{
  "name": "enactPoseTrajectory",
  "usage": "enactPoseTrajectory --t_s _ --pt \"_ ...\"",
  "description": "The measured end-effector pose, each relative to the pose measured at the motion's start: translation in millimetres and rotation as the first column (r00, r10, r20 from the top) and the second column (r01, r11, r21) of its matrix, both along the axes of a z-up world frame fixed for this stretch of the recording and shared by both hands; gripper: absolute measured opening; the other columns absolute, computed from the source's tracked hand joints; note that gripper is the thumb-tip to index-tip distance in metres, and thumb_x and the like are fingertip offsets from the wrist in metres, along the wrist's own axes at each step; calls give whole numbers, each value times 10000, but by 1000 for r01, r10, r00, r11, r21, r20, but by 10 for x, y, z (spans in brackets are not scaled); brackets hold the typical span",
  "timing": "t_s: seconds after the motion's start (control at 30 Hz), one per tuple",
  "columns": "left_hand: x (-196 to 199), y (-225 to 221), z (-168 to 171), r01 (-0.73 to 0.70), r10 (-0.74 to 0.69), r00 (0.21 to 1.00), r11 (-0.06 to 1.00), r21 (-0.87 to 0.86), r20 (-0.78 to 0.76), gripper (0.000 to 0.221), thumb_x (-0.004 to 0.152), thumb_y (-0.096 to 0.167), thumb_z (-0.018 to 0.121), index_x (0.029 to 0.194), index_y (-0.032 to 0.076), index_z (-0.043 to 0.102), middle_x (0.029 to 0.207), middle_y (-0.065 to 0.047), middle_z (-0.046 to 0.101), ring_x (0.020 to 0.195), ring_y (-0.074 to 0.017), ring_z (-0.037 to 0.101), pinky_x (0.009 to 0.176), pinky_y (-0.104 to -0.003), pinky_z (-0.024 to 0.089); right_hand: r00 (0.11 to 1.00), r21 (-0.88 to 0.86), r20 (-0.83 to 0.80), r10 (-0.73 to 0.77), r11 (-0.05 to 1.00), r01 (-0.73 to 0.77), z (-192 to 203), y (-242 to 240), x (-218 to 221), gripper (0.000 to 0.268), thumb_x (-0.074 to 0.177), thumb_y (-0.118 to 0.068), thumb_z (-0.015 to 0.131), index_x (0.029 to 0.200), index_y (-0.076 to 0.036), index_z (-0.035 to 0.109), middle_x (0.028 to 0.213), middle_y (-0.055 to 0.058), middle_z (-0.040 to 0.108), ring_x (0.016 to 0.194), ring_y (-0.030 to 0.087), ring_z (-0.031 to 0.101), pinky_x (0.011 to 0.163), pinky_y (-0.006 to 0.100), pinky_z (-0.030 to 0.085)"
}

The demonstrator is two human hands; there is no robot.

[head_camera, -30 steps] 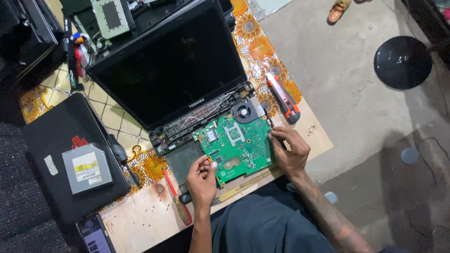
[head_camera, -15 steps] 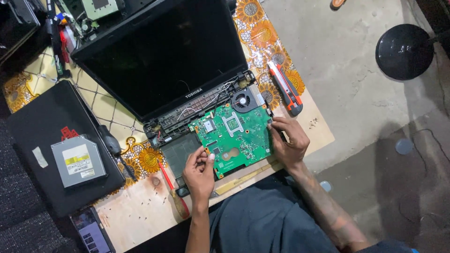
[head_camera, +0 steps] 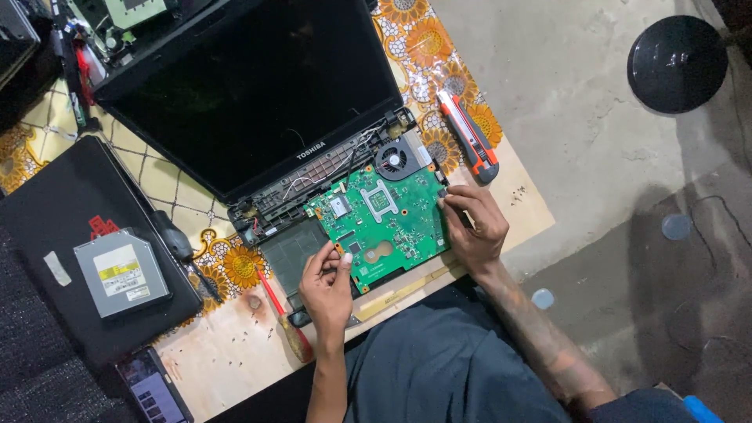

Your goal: Cleaning the internal chassis of a laptop with a brush and then installing and connecting the motherboard.

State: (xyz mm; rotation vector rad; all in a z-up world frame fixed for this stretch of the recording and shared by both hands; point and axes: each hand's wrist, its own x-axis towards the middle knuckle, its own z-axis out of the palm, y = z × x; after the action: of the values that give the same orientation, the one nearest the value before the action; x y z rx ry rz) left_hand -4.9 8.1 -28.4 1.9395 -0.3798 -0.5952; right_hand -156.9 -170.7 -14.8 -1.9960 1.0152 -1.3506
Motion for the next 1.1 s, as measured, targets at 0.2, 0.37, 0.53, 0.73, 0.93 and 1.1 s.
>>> enactPoseTrajectory --t_s 0.2,0.37,0.53,0.73,0.93,1.1 --pt "0 37 -92 -11 11 1000 1000 -13 -15 386 826 83 761 1172 -43 644 910 -138 634 782 -133 621 558 -199 538 1000 65 -19 -3 998 4 -15 72 -112 65 821 -3 782 809 -21 721 831 112 714 724 276 698 658 314 559" --pt "14 24 -83 -35 35 999 999 -29 -16 375 804 47 773 1146 -52 655 892 -142 643 762 -115 627 578 -187 547 1000 114 8 -29 993 27 -59 73 -137 73 805 -5 793 815 -18 722 825 138 706 731 301 706 612 327 554" --pt "7 -3 -42 -57 57 998 997 -45 1 324 817 29 755 1117 -58 671 860 -153 656 734 -95 606 562 -185 545 999 123 33 -39 992 34 -105 73 -155 92 779 3 815 792 -14 726 793 139 706 696 286 704 574 293 542" --pt "-16 -35 23 -35 36 995 999 -15 93 299 833 74 754 1122 17 702 877 -165 679 756 -118 623 567 -208 541 998 128 31 -49 991 45 -170 67 -145 103 771 3 822 795 -20 725 795 138 705 687 281 698 571 310 539" --pt "-57 -65 72 -32 28 992 999 30 119 313 877 113 721 1169 6 684 930 -181 688 798 -161 654 574 -264 534 1000 254 -12 7 967 -3 -169 53 -152 213 847 -57 755 1037 16 693 957 182 656 780 288 664 627 370 548" --pt "-62 3 -12 -24 23 994 1000 7 107 329 906 122 696 1198 -26 659 918 -184 676 787 -152 634 565 -289 523 998 252 -59 22 968 -6 -124 71 -143 168 871 -70 749 999 35 719 937 189 660 797 325 682 633 385 548"
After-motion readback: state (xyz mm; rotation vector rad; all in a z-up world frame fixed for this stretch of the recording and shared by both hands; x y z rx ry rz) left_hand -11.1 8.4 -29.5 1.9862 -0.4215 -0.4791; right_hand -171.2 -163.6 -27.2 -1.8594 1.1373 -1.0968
